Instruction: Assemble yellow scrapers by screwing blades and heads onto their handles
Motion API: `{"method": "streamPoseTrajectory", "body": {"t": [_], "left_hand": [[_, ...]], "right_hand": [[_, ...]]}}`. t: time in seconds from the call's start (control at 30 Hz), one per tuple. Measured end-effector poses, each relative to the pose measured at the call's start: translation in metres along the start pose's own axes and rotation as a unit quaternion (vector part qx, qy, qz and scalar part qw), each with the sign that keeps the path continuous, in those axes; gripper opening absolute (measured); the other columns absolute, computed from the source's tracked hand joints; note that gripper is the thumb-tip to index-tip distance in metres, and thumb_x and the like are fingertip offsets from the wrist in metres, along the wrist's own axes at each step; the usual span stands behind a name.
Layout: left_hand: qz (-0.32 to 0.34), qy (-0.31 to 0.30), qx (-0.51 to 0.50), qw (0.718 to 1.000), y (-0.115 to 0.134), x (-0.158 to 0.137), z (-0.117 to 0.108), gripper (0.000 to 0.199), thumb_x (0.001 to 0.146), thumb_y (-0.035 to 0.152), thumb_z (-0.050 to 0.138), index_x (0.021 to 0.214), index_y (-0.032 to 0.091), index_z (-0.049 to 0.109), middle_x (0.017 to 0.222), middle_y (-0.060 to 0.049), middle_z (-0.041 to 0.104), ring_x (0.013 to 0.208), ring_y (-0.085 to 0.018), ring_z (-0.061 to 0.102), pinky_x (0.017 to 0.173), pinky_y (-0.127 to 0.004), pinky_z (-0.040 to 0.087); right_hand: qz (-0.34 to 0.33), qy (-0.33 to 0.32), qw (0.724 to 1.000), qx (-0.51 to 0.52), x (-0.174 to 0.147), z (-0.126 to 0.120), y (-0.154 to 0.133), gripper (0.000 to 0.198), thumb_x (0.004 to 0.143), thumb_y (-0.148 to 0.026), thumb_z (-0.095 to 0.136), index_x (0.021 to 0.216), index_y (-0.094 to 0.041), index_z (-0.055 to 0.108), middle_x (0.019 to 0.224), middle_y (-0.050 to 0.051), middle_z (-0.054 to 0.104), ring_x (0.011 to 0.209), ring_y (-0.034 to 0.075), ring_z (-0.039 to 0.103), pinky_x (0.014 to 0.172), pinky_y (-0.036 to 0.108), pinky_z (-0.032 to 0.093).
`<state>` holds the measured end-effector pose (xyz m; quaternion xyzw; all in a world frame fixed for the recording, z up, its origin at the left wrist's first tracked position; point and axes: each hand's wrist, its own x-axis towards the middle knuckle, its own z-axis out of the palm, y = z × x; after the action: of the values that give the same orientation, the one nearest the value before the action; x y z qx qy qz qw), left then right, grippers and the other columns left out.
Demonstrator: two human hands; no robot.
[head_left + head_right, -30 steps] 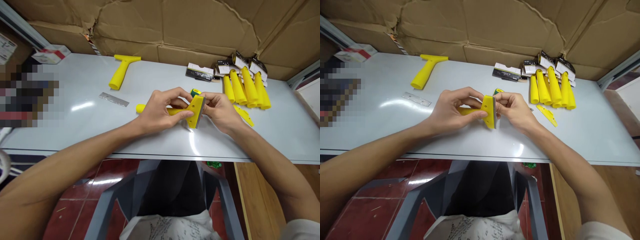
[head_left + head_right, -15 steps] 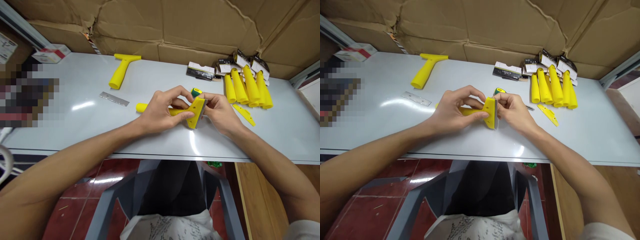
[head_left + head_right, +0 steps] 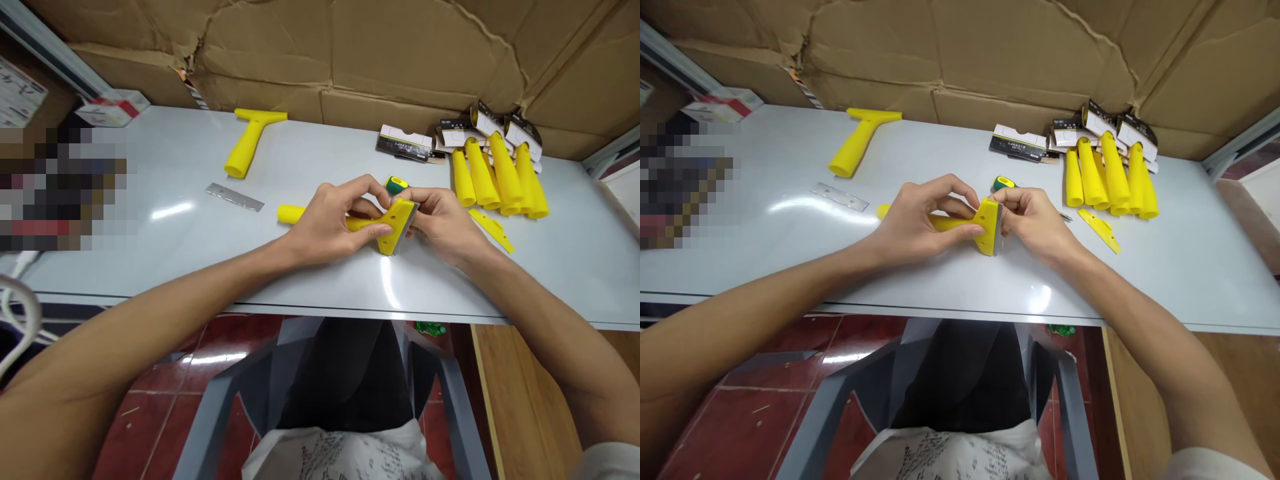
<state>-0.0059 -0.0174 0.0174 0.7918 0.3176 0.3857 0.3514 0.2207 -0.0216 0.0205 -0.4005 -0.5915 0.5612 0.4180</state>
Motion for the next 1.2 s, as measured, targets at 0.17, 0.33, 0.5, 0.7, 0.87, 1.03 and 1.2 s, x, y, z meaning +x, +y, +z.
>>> {"method": "streamPoseTrajectory", "body": {"t": [0.17,0.33,0.5,0.7,0.87,1.03,1.2], "left_hand": [[-0.011,-0.002,-0.015,1.000,-0.003,0.003,0.000,0.037,0.092,0.048,0.089,0.110,0.023,0.069,0.095,0.000,0.086,0.096,-0.023,0.087,0.091,-0.035,0.071],[-0.037,-0.005,-0.018,0.999,-0.005,0.005,0.000,0.041,0.089,0.050,0.092,0.111,0.023,0.070,0.097,-0.002,0.086,0.102,-0.025,0.086,0.094,-0.038,0.070],[-0.042,-0.009,-0.011,0.999,-0.004,0.005,0.001,0.041,0.090,0.052,0.091,0.112,0.024,0.070,0.101,-0.001,0.086,0.105,-0.026,0.086,0.097,-0.040,0.070],[-0.057,-0.008,-0.013,0.998,-0.004,0.009,-0.002,0.042,0.091,0.056,0.090,0.110,0.026,0.067,0.101,-0.001,0.086,0.105,-0.026,0.085,0.099,-0.044,0.069],[-0.081,-0.011,-0.014,0.997,-0.008,0.015,-0.008,0.049,0.087,0.060,0.094,0.115,0.027,0.069,0.102,-0.003,0.086,0.103,-0.030,0.085,0.093,-0.047,0.069],[-0.079,-0.025,-0.017,0.996,-0.015,0.022,-0.013,0.048,0.083,0.059,0.095,0.115,0.030,0.074,0.104,-0.004,0.084,0.108,-0.031,0.081,0.092,-0.047,0.068],[-0.073,-0.018,-0.038,0.996,-0.028,0.026,-0.016,0.045,0.082,0.055,0.096,0.110,0.027,0.074,0.102,-0.004,0.081,0.106,-0.026,0.079,0.090,-0.038,0.065]], "right_hand": [[0.010,0.016,1.000,-0.005,-0.002,0.000,0.001,0.055,0.076,-0.068,0.101,0.074,-0.020,0.074,0.062,-0.003,0.059,0.056,0.008,0.042,0.051,0.027,0.033],[-0.020,0.059,0.997,-0.040,-0.002,0.002,0.000,0.055,0.083,-0.070,0.096,0.072,-0.023,0.069,0.065,-0.001,0.058,0.057,0.010,0.042,0.051,0.029,0.032],[-0.010,0.056,0.998,-0.038,-0.001,0.003,-0.002,0.055,0.084,-0.065,0.097,0.069,-0.022,0.067,0.065,-0.001,0.060,0.056,0.009,0.041,0.053,0.029,0.029],[0.012,0.054,0.998,0.029,-0.003,0.003,-0.011,0.047,0.091,-0.055,0.095,0.074,-0.017,0.074,0.069,0.001,0.059,0.064,0.011,0.049,0.057,0.029,0.032],[0.065,0.064,0.992,0.088,-0.002,0.004,-0.025,0.053,0.119,-0.039,0.053,0.078,-0.013,0.074,0.081,0.006,0.061,0.065,0.011,0.050,0.054,0.027,0.035],[0.063,0.009,0.996,0.063,0.001,-0.004,-0.025,0.037,0.102,-0.048,0.081,0.087,-0.013,0.081,0.073,0.001,0.051,0.062,0.009,0.041,0.053,0.026,0.031],[-0.029,0.055,0.971,-0.233,-0.002,-0.038,-0.036,0.043,0.102,-0.053,0.083,0.077,-0.018,0.078,0.068,0.003,0.061,0.061,0.010,0.044,0.055,0.033,0.030]]}}
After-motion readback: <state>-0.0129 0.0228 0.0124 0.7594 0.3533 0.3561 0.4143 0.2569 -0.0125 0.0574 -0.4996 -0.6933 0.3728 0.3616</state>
